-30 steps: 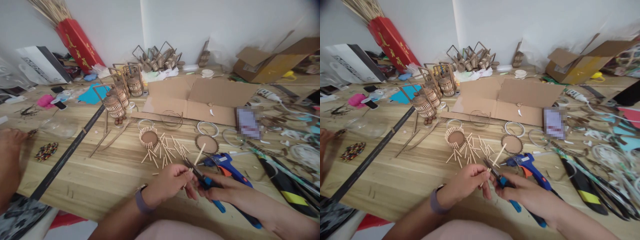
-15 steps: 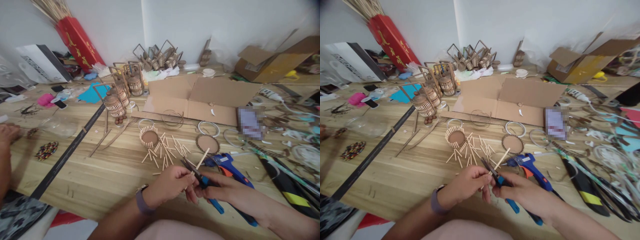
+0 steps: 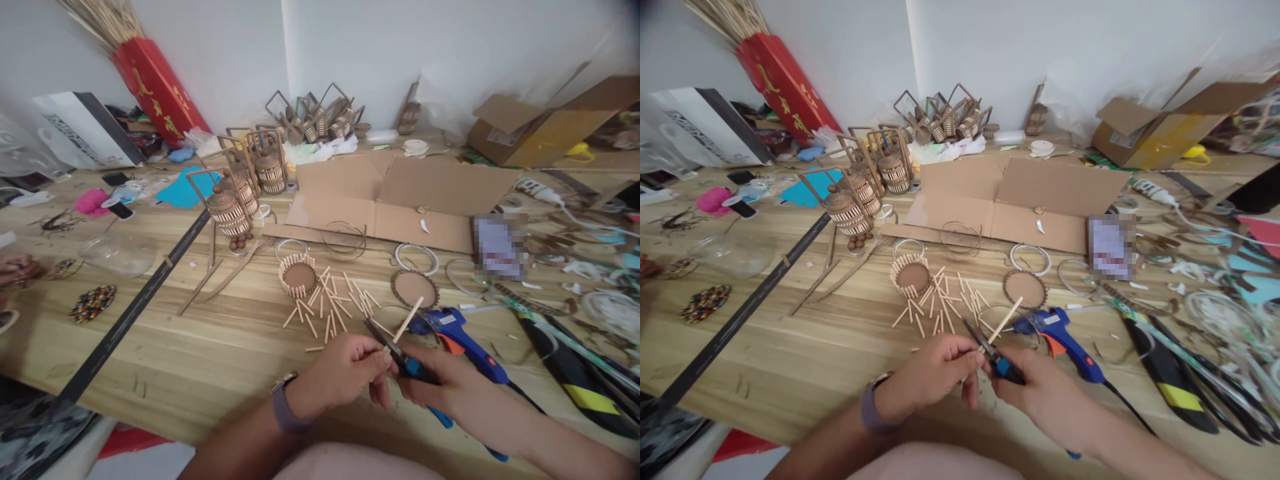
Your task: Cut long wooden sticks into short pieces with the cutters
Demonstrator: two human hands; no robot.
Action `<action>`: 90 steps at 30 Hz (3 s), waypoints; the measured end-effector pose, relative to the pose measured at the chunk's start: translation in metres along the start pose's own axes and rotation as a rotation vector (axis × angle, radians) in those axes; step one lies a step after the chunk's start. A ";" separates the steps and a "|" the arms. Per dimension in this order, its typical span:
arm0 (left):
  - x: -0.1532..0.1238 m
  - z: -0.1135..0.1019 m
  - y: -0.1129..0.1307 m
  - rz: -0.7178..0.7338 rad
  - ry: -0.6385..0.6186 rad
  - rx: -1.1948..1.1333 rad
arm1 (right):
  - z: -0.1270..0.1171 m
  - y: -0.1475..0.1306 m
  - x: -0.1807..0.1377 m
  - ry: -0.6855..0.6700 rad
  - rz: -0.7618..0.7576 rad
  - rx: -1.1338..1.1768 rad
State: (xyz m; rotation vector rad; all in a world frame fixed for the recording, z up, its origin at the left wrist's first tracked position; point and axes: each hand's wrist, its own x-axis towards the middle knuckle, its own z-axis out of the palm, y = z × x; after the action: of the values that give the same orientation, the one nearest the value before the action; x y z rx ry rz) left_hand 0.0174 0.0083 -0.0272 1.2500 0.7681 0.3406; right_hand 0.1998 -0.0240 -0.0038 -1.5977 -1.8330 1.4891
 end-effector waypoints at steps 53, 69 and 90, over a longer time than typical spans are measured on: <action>0.002 -0.016 0.007 0.056 0.352 0.267 | 0.001 0.018 -0.001 0.464 -0.021 0.006; 0.002 0.002 0.002 0.034 0.388 1.289 | 0.019 0.031 0.031 0.729 -0.332 -0.789; 0.004 -0.007 0.003 0.088 0.342 1.142 | 0.016 0.027 0.031 0.670 -0.265 -0.773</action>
State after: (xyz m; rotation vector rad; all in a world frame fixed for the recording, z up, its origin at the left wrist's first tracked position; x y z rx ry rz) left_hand 0.0162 0.0168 -0.0268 2.3346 1.2766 0.1698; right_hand 0.1921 -0.0091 -0.0447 -1.7345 -2.1476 0.0456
